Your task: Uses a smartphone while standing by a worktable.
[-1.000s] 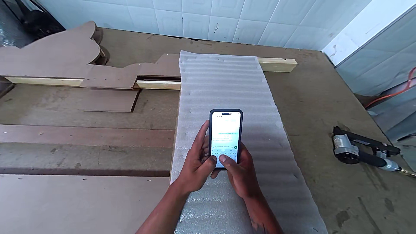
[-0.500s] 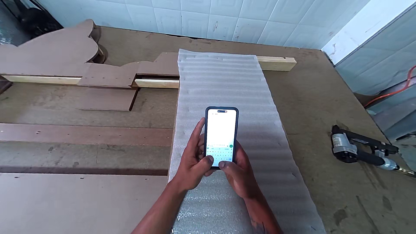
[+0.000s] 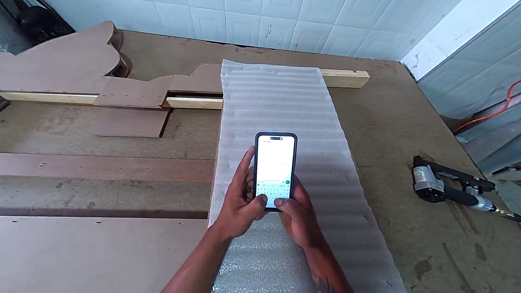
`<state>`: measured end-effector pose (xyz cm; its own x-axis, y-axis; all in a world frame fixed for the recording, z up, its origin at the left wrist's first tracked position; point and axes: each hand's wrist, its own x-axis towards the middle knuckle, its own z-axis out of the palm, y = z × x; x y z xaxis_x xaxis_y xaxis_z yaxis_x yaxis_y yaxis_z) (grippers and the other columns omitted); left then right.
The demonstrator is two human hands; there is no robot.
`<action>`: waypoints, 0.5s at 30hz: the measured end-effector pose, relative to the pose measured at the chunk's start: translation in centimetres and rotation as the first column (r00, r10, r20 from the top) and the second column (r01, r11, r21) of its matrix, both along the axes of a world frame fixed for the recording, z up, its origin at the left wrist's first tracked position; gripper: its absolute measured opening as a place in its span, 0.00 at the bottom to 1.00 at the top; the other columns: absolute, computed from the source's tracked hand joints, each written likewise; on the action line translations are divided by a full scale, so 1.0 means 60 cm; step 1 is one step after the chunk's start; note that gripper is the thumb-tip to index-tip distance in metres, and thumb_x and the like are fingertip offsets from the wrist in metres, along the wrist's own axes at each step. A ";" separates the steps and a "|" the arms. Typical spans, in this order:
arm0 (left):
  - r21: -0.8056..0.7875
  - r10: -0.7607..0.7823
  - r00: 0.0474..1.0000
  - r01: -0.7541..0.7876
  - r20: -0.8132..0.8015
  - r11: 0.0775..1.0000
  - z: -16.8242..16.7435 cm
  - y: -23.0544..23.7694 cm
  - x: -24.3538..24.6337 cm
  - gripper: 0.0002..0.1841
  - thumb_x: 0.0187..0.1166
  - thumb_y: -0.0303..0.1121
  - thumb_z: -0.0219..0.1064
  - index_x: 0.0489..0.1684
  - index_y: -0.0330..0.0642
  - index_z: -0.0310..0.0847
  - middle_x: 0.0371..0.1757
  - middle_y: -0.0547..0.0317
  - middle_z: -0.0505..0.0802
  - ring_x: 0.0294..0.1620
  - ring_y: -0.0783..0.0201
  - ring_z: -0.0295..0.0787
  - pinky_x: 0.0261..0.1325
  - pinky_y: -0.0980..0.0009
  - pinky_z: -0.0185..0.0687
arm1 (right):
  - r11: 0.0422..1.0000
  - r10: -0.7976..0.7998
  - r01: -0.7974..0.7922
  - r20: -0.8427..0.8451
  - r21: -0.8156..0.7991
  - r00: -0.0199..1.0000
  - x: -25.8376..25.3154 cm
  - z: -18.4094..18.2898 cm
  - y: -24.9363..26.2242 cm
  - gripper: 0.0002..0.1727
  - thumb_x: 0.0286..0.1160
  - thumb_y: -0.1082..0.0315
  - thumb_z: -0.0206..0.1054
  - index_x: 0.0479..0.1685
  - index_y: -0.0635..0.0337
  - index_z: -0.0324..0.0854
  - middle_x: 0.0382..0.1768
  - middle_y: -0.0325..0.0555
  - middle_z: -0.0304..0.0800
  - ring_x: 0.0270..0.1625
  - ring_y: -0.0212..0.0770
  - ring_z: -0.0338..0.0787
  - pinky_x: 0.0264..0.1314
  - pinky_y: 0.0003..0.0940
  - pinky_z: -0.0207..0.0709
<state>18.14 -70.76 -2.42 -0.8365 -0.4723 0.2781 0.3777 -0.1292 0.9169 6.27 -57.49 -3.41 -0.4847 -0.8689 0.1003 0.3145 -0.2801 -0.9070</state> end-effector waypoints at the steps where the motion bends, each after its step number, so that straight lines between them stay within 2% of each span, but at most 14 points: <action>1: 0.003 0.000 1.000 0.000 0.002 1.000 0.000 0.000 0.000 0.51 0.74 0.23 0.65 0.97 0.68 0.35 0.63 0.46 0.86 0.34 0.59 0.88 0.26 0.70 0.86 | 1.000 0.001 -0.001 0.000 0.002 1.000 0.000 -0.001 0.000 0.31 0.74 0.72 0.60 0.82 0.50 0.68 0.62 0.58 0.86 0.60 0.51 0.90 0.61 0.53 0.85; 6: 0.019 -0.009 1.000 0.009 0.014 1.000 0.001 0.000 0.000 0.51 0.76 0.23 0.64 0.97 0.69 0.35 0.63 0.46 0.86 0.30 0.60 0.87 0.24 0.70 0.84 | 1.000 -0.004 0.004 -0.009 0.013 1.000 -0.001 -0.001 0.001 0.32 0.72 0.74 0.61 0.81 0.51 0.68 0.60 0.59 0.86 0.59 0.53 0.90 0.60 0.54 0.85; 10: 0.015 -0.021 1.000 0.021 0.000 1.000 -0.002 -0.002 0.000 0.49 0.77 0.25 0.63 0.97 0.69 0.35 0.64 0.45 0.86 0.32 0.59 0.87 0.25 0.70 0.84 | 1.000 -0.009 0.009 -0.021 0.014 1.000 0.000 0.000 0.001 0.33 0.70 0.75 0.63 0.81 0.51 0.67 0.60 0.59 0.87 0.58 0.53 0.91 0.59 0.53 0.86; 15: 0.002 -0.020 1.000 0.020 0.000 1.000 -0.002 -0.003 0.000 0.49 0.77 0.25 0.62 0.97 0.68 0.35 0.62 0.44 0.87 0.33 0.58 0.88 0.25 0.68 0.85 | 1.000 -0.024 0.024 -0.013 0.013 1.000 0.001 -0.001 0.000 0.33 0.70 0.75 0.65 0.80 0.51 0.68 0.60 0.59 0.87 0.58 0.52 0.91 0.59 0.53 0.87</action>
